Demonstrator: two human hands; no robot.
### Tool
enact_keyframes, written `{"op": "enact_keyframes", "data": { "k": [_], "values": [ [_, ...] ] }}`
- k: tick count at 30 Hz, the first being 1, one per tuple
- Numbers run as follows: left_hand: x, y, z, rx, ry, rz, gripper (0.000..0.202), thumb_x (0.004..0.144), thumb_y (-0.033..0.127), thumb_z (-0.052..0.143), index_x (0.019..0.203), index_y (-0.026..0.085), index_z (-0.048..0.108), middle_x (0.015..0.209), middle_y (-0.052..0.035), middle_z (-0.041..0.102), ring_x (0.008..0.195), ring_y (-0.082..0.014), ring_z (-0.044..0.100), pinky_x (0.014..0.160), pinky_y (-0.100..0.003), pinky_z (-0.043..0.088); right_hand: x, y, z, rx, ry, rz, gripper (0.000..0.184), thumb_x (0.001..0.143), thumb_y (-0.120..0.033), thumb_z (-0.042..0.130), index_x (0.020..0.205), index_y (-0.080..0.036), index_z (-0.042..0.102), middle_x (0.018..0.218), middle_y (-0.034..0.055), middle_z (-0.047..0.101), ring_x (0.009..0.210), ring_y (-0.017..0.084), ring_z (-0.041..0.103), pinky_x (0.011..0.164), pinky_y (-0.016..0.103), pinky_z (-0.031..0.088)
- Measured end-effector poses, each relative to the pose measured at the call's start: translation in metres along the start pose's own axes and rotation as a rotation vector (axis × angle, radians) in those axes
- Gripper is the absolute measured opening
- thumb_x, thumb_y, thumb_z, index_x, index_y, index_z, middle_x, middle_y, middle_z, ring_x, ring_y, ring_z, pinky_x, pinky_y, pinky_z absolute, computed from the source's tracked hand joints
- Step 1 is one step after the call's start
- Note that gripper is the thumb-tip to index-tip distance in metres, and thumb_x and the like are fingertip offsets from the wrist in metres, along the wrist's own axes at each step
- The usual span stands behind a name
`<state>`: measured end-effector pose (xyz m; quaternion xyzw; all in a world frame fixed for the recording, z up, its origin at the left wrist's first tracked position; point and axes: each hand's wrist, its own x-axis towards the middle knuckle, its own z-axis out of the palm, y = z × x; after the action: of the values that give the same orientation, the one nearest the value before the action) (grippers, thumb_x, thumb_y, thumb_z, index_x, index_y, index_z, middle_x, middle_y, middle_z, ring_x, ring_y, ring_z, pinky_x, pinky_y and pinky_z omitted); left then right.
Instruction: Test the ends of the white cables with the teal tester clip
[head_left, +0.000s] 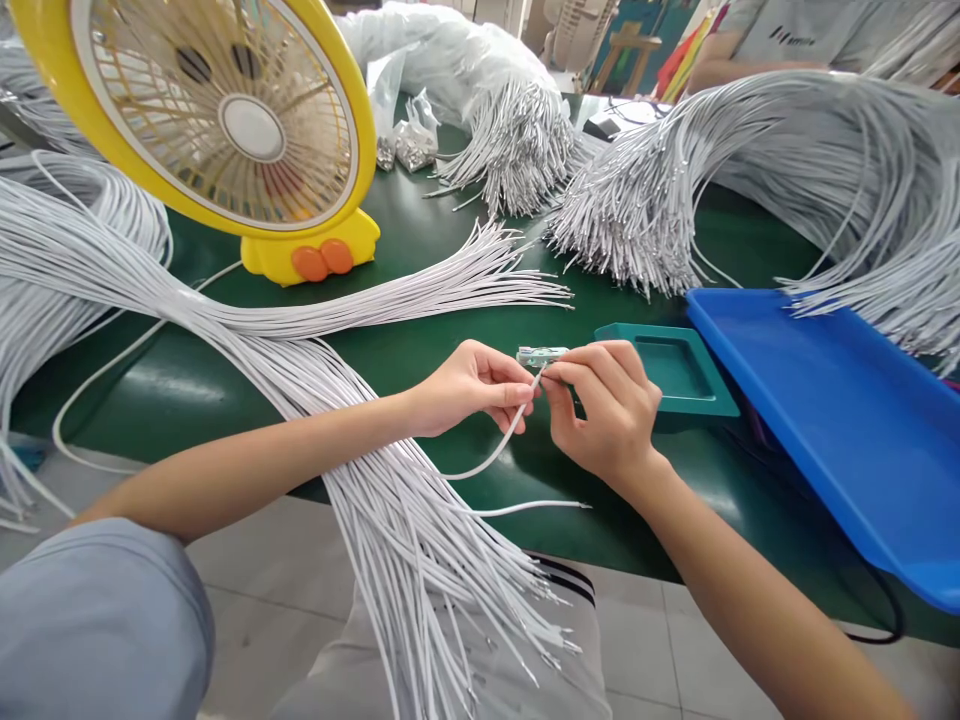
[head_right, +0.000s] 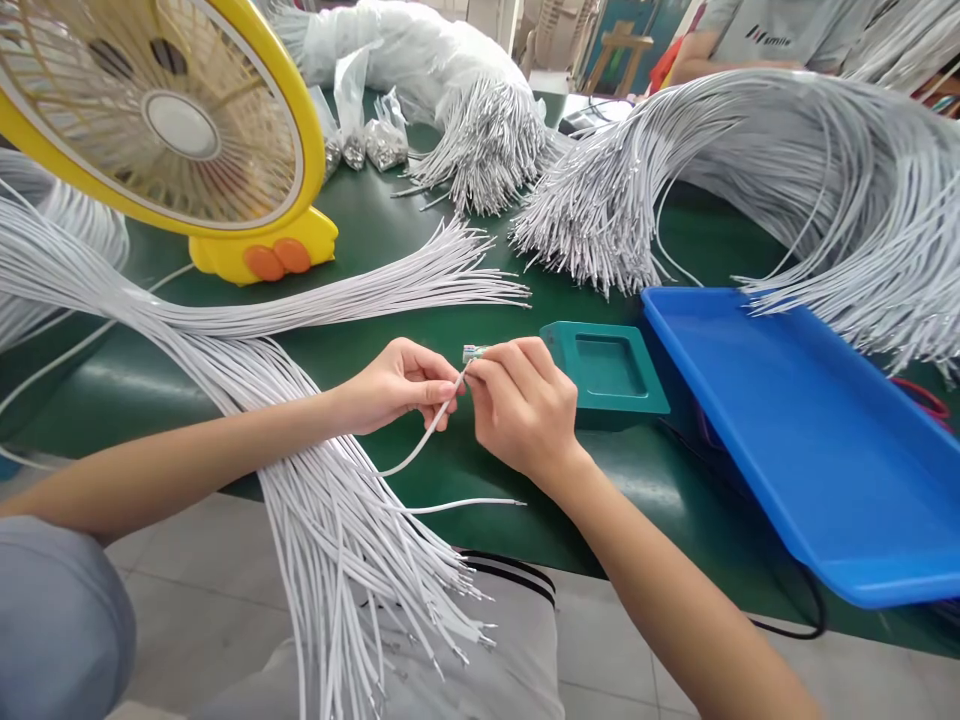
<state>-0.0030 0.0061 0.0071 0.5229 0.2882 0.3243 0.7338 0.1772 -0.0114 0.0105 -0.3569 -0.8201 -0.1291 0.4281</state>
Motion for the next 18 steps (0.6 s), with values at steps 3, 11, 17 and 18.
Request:
{"op": "enact_keyframes", "data": {
  "k": [3,11,17,18],
  "values": [
    [-0.001,-0.007,-0.005,0.366,0.087,0.312,0.016,0.080,0.027,0.068,0.077,0.011,0.068,0.067,-0.0052,0.066,0.060,-0.0145,0.066,0.057,-0.025,0.056,0.000,-0.013,-0.001,0.376,-0.170,0.403,0.016,0.085,-0.015,0.053,0.070,-0.019,0.051,0.067,0.0008,0.055,0.061,0.013,0.046,0.052,0.026,0.038],
    [0.008,-0.016,-0.013,0.635,0.325,0.586,0.011,0.082,0.017,0.059,0.088,0.013,0.068,0.075,-0.0051,0.066,0.062,-0.0115,0.065,0.060,-0.021,0.056,0.011,-0.008,-0.025,0.077,-0.202,0.421,0.016,0.091,-0.023,0.046,0.084,-0.017,0.059,0.082,0.0057,0.059,0.073,0.017,0.052,0.061,0.030,0.041],
    [0.019,-0.014,-0.010,0.343,0.225,0.112,0.048,0.079,0.008,0.058,0.126,0.013,0.055,0.065,0.0035,0.057,0.050,-0.0101,0.063,0.048,-0.019,0.053,0.021,0.019,-0.022,-0.376,-0.636,0.134,0.017,0.086,-0.027,0.057,0.096,-0.015,0.065,0.102,0.0098,0.068,0.102,0.027,0.053,0.081,0.038,0.040],
    [0.020,-0.014,-0.011,0.348,0.225,0.101,0.044,0.079,0.007,0.058,0.122,0.012,0.058,0.064,0.0033,0.057,0.049,-0.0096,0.062,0.047,-0.018,0.052,0.020,0.021,-0.020,-0.392,-0.698,0.124,0.017,0.086,-0.028,0.058,0.095,-0.015,0.065,0.102,0.0096,0.069,0.102,0.027,0.054,0.084,0.039,0.038]
  ]
}}
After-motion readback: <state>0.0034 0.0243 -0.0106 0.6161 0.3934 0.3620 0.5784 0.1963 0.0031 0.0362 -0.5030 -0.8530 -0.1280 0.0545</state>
